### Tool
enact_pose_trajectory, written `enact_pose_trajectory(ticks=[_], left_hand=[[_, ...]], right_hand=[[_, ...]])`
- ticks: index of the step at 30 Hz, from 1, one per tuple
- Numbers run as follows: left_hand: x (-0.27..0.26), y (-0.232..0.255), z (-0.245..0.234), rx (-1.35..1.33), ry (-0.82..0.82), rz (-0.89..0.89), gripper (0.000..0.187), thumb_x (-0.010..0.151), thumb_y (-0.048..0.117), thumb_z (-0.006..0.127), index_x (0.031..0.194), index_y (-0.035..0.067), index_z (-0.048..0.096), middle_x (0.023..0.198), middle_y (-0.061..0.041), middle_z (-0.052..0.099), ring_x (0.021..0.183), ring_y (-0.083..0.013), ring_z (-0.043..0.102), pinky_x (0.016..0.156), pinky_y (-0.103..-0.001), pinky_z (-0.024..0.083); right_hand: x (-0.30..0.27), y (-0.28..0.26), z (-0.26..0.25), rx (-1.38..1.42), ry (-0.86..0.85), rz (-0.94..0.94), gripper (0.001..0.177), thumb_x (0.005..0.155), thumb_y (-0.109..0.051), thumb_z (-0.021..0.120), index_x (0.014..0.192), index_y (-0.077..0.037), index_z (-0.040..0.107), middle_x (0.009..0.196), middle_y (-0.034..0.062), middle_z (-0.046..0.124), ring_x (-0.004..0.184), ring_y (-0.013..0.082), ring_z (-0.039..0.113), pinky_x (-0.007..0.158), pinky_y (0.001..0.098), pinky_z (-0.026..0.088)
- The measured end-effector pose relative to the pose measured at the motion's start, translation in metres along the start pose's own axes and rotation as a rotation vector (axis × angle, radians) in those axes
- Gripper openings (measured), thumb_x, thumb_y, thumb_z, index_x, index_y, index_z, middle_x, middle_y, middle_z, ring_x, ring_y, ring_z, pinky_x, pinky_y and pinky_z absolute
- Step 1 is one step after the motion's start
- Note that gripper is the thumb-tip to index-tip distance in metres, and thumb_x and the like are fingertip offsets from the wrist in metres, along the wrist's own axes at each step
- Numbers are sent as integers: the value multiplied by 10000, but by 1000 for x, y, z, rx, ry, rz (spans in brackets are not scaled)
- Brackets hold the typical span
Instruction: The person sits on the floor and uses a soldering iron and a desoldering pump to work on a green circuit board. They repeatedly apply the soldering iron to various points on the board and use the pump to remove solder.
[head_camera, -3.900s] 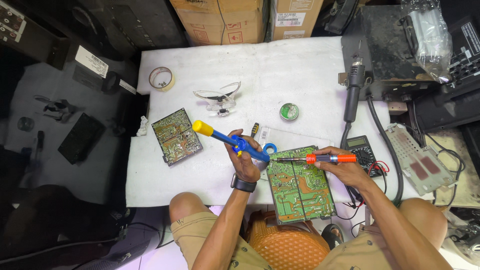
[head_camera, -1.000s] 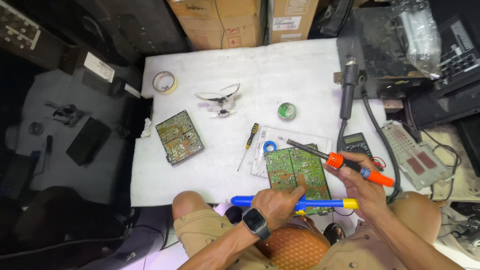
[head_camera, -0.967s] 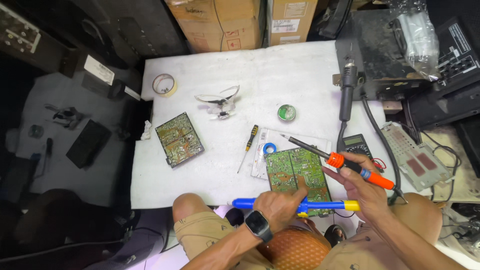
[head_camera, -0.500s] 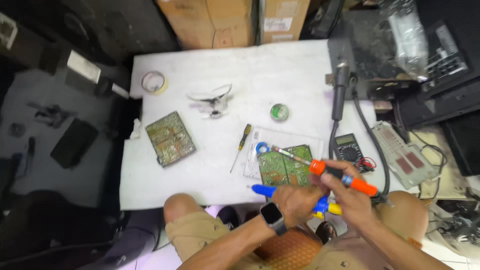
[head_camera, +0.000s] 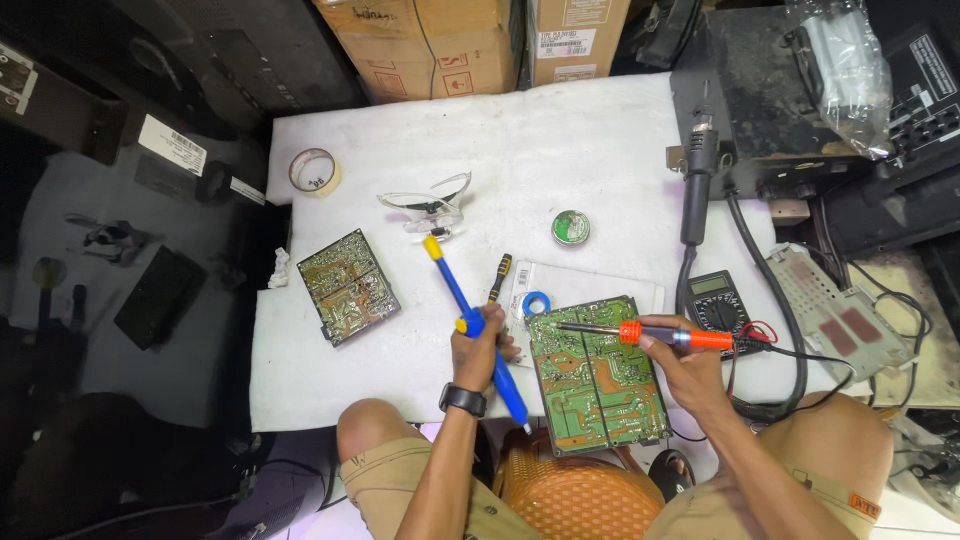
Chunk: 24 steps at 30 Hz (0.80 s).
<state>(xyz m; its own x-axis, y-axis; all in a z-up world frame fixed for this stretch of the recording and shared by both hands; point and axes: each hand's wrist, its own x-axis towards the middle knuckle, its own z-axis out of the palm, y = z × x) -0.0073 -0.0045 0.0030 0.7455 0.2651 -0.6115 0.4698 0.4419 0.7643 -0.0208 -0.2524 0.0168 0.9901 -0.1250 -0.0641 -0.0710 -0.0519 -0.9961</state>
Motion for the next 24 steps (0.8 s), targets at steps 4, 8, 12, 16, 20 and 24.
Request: enact_pose_trajectory(ticks=[4, 8, 12, 16, 20, 24], left_hand=[[-10, 2, 4, 83, -27, -4, 253, 750, 121, 663, 957, -11, 602, 645, -144, 583, 512, -217, 637, 472, -306, 588], [-21, 14, 11, 197, -94, -43, 246, 727, 106, 673, 925, -28, 614, 601, -163, 594, 491, -206, 626, 464, -282, 576], [5, -7, 2, 60, -41, -24, 168, 732, 96, 659, 864, 0, 620, 543, -131, 532, 425, -187, 579, 388, -277, 542], [-6, 22, -4, -146, 20, 2, 200, 728, 172, 665, 795, 12, 564, 480, -76, 452, 384, -147, 515, 355, -249, 501], [-15, 34, -9, -487, 35, 47, 190, 761, 208, 655, 774, 141, 477, 581, 28, 423, 421, -51, 419, 375, -192, 407], [-26, 39, -2, -591, -1, 55, 191, 747, 230, 663, 737, 193, 476, 571, 64, 409, 418, -28, 367, 382, -176, 352]], right_hand=[[3, 27, 3, 48, 36, 2, 287, 714, -114, 699, 966, 4, 627, 818, 136, 632, 721, 132, 558, 689, 268, 460], [3, 43, 5, 94, 98, -19, 267, 724, -96, 680, 959, 6, 606, 900, 149, 617, 794, 173, 571, 741, 297, 488], [-3, 55, -2, 139, 163, -34, 310, 748, -145, 669, 1006, -2, 572, 968, 151, 585, 862, 192, 559, 809, 312, 480], [-24, 40, 1, 172, 184, -47, 304, 796, -145, 630, 1057, -5, 559, 1031, 156, 565, 949, 207, 531, 863, 357, 471], [-55, 41, 5, -158, 50, -233, 323, 806, -253, 593, 1038, -28, 594, 870, 116, 615, 845, 201, 607, 843, 348, 484], [-79, -11, 36, -172, -216, -496, 207, 821, -150, 585, 1026, -150, 615, 946, 54, 682, 876, 163, 662, 802, 273, 536]])
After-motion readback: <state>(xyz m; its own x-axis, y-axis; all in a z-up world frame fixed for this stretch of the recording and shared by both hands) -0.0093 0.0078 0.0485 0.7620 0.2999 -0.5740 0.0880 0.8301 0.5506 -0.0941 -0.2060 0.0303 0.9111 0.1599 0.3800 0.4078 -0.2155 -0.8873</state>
